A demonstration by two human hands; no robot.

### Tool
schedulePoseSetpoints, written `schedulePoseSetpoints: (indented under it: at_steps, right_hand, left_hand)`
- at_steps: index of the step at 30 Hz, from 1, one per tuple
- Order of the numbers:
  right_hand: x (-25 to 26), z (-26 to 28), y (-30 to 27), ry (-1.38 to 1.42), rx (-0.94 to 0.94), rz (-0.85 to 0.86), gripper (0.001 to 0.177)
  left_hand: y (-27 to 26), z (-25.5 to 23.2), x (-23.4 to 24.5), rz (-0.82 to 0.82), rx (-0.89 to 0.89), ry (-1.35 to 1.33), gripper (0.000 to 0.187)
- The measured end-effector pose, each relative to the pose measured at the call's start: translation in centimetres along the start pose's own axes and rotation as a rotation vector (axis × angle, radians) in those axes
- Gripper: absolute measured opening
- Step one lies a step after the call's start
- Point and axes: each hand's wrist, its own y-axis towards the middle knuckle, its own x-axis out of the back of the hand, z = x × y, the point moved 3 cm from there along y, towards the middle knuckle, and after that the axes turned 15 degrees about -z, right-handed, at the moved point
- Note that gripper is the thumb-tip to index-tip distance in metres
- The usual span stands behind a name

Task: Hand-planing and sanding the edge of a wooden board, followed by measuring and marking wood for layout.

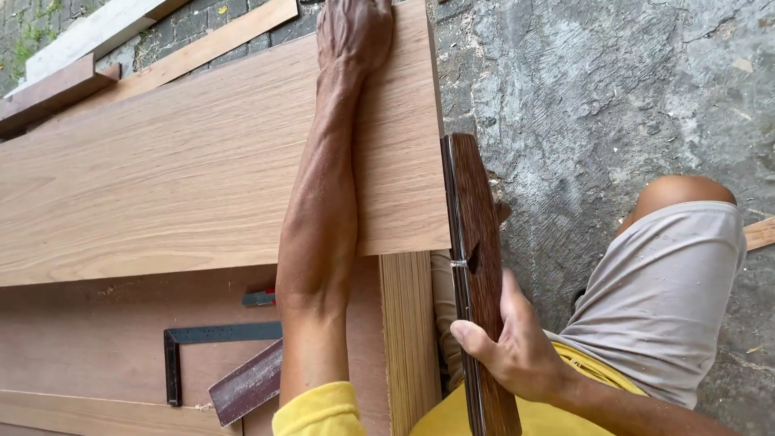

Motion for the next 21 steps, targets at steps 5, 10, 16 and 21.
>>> schedulePoseSetpoints:
  at_steps: [5, 10, 16, 21]
  right_hand:
    - [0.3, -0.2, 7.9, -0.368, -0.120, -0.067, 0.121]
    - [-1.2, 5.8, 20.6, -0.364, -0.020, -0.108, 0.119]
    - [-1.7, 8.3, 30.5, -0.284, 0.061, -0.111, 0.113]
    - [-1.8, 8.6, 23.3, -0.371, 0.139, -0.069, 0.108]
  left_hand:
    - [-0.1, 0.9, -1.2, 0.004, -0.002, 0.016, 0.041]
    - [0.0, 0.4, -1.0, 0.070, 0.061, 0.004, 0.039]
    - [0.2, -0.3, -0.3, 0.097, 0.103, 0.052, 0.046]
    - [0.1, 1.1, -2.0, 0.053, 0.067, -0.007, 0.044]
